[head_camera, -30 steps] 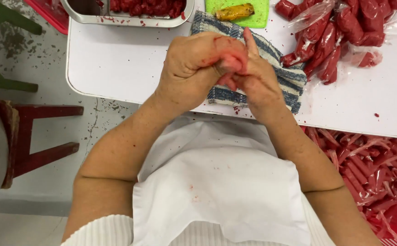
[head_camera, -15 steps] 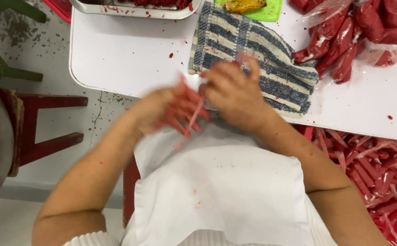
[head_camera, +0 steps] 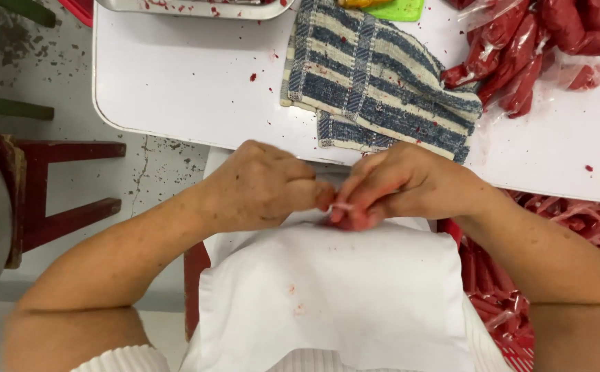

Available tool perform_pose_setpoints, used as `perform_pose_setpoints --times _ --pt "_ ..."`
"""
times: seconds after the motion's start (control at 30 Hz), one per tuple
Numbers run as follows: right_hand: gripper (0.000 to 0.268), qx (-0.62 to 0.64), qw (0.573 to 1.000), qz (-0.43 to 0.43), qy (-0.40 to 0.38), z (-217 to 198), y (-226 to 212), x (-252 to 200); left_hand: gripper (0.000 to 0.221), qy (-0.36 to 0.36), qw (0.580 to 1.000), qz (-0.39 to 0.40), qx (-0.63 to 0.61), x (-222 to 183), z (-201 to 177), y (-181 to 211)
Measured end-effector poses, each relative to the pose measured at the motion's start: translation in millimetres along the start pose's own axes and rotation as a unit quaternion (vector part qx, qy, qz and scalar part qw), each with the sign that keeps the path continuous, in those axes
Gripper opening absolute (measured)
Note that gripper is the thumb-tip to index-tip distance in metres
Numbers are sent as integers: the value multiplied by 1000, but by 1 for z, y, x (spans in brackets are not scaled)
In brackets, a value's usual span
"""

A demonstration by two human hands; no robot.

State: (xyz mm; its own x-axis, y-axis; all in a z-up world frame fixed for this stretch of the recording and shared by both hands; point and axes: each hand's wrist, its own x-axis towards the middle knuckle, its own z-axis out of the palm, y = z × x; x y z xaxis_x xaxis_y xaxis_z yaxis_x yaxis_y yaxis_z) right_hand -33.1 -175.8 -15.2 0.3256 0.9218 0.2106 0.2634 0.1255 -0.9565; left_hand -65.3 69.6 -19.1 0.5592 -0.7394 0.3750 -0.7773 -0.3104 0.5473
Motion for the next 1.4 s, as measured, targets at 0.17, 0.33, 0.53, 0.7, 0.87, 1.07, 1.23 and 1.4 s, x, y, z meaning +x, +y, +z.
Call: perform_pose_setpoints --times 0.17,0.33,0.53,0.7,0.87,1.07,1.23,1.4 --pt "19 424 768 89 471 38 12 -12 22 238 897 -51 -369 21 67 -37" --pt "8 258 776 -38 575 26 83 0 15 285 724 -232 -583 47 119 -31" --pt "6 -222 787 -45 574 13 57 19 17 248 692 -273 -621 53 77 -30" --pt "12 -244 880 -81 399 -10 47 -16 19 200 550 -308 -750 44 66 -31" --pt "39 -694 682 12 230 -10 -9 -4 13 169 892 -268 -323 41 70 -41" --pt "17 -350 923 68 143 -53 8 -27 58 -24 977 -168 -130 62 20 -38" --pt "11 -296 947 42 120 -62 11 -25 44 55 997 5 -61 69 46 -60" --pt "34 -145 963 89 207 -43 46 -38 52 162 983 2 -89 75 67 -54"
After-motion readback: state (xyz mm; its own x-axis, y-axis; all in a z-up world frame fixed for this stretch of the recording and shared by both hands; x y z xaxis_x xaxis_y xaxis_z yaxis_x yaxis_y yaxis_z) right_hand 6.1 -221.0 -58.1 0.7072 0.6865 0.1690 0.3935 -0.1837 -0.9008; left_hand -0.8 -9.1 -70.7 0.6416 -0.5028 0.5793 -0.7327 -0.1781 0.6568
